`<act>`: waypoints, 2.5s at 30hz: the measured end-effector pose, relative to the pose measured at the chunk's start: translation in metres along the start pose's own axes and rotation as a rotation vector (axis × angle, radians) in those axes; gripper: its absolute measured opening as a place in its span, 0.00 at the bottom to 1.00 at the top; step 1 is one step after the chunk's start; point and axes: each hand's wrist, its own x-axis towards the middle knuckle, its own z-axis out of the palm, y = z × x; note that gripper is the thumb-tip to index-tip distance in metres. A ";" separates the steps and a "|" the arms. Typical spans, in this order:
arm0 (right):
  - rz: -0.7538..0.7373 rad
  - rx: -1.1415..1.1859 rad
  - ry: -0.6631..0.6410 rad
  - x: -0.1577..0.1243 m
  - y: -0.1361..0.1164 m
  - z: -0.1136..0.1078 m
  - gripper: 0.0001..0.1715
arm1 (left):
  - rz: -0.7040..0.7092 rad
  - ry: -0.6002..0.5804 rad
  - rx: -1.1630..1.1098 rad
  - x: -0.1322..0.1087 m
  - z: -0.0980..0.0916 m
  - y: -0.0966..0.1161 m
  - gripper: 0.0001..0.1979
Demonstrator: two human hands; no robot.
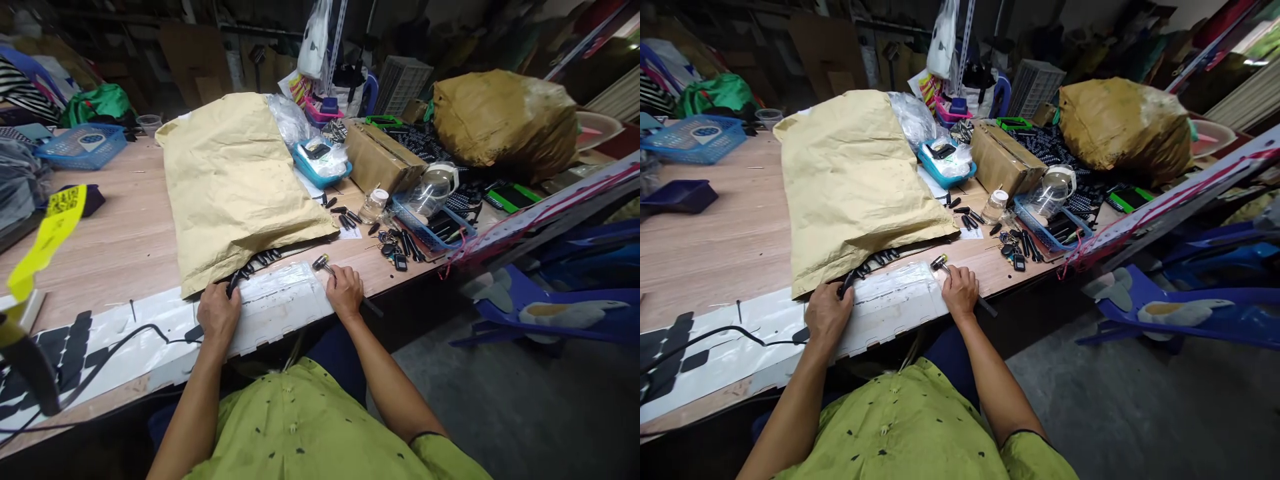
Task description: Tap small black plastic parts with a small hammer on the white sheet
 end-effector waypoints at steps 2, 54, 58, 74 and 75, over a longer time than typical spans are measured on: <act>0.004 0.004 0.004 0.001 0.000 0.000 0.16 | 0.018 0.020 -0.035 -0.005 -0.003 -0.001 0.12; -0.216 0.655 -0.262 -0.039 -0.037 -0.052 0.20 | 0.240 -0.343 -0.291 -0.031 0.018 0.047 0.07; -0.229 0.607 -0.278 -0.041 -0.045 -0.050 0.21 | 0.191 -0.355 -0.300 -0.030 0.018 0.052 0.08; -0.271 0.520 -0.189 -0.034 -0.051 -0.062 0.22 | 0.104 -0.501 -0.280 -0.020 0.005 0.067 0.08; -0.276 0.512 -0.195 -0.034 -0.051 -0.062 0.22 | 0.095 -0.513 -0.272 -0.019 0.003 0.068 0.08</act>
